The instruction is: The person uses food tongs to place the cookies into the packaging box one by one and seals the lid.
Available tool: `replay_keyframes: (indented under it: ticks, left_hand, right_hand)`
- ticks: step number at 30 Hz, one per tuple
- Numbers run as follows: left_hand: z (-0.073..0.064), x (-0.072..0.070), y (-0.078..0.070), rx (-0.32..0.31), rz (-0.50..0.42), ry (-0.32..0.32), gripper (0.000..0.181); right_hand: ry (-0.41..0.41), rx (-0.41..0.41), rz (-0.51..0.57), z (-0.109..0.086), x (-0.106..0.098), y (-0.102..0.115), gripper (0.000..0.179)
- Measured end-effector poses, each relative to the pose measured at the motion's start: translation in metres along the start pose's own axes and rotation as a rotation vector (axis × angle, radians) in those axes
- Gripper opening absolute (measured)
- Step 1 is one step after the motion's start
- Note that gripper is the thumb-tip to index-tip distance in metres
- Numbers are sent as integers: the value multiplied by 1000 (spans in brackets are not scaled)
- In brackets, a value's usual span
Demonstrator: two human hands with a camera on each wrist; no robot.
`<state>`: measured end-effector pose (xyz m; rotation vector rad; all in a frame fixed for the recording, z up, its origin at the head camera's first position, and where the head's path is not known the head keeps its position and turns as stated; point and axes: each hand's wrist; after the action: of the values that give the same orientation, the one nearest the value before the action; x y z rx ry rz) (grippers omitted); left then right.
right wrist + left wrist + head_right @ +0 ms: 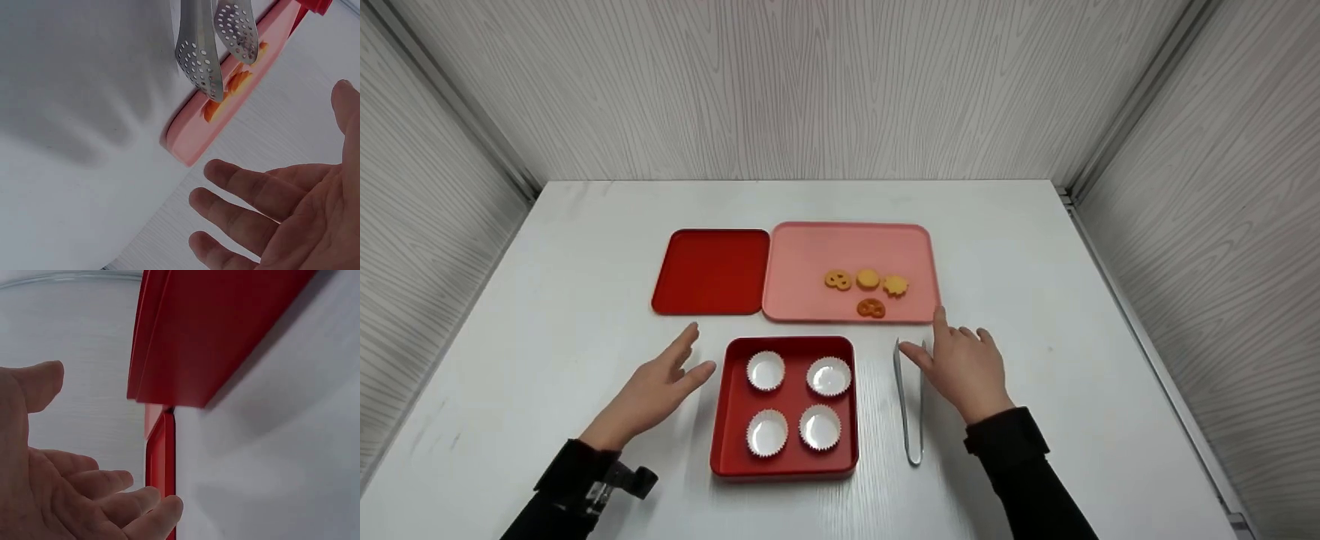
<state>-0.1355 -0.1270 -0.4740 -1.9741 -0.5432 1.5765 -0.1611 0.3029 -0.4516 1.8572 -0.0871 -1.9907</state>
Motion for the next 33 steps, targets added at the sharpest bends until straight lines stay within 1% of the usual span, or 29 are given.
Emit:
replay_keyframes:
  ticks: [4,6,7,9,13,16,19,24,28,30,33]
  left_hand:
    - [-10,12,-2,-2,-97,25,85]
    - [-14,17,-3,-10,-141,43,83]
    - [-16,19,-3,-16,-165,53,83]
    - [-20,23,-4,-22,-208,67,82]
    - [-27,31,-5,-30,-263,83,81]
    - [-29,37,-6,-31,-274,84,80]
    - [-29,41,-8,-32,-267,79,80]
    - [-27,47,-12,-47,-189,45,80]
    - [-25,52,-16,-68,-118,-1,77]
    - [-24,55,-18,-64,-72,-33,75]
    - [-23,59,-20,-43,13,-90,69]
  right_hand:
    - [-88,-68,-59,-8,5,3,68]
    - [-116,-79,-64,-11,8,5,60]
    - [-111,-69,-62,-12,9,5,56]
    - [-75,-26,-47,-14,12,7,55]
    - [21,77,-25,-18,18,9,62]
    - [62,113,-16,-21,23,11,65]
    - [92,134,-12,-23,28,13,67]
    - [136,155,-3,-22,34,17,69]
    - [170,177,20,-21,38,20,66]
    - [175,180,22,-21,39,20,63]
    - [171,178,18,-20,40,20,57]
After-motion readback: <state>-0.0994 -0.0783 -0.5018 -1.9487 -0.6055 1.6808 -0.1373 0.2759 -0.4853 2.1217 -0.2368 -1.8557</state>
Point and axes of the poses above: each hand's wrist, its own z-axis towards the middle knuckle, its own x-axis out of the palm, y = z × x, and after that the axes turned 13 degrees about z, right-handed
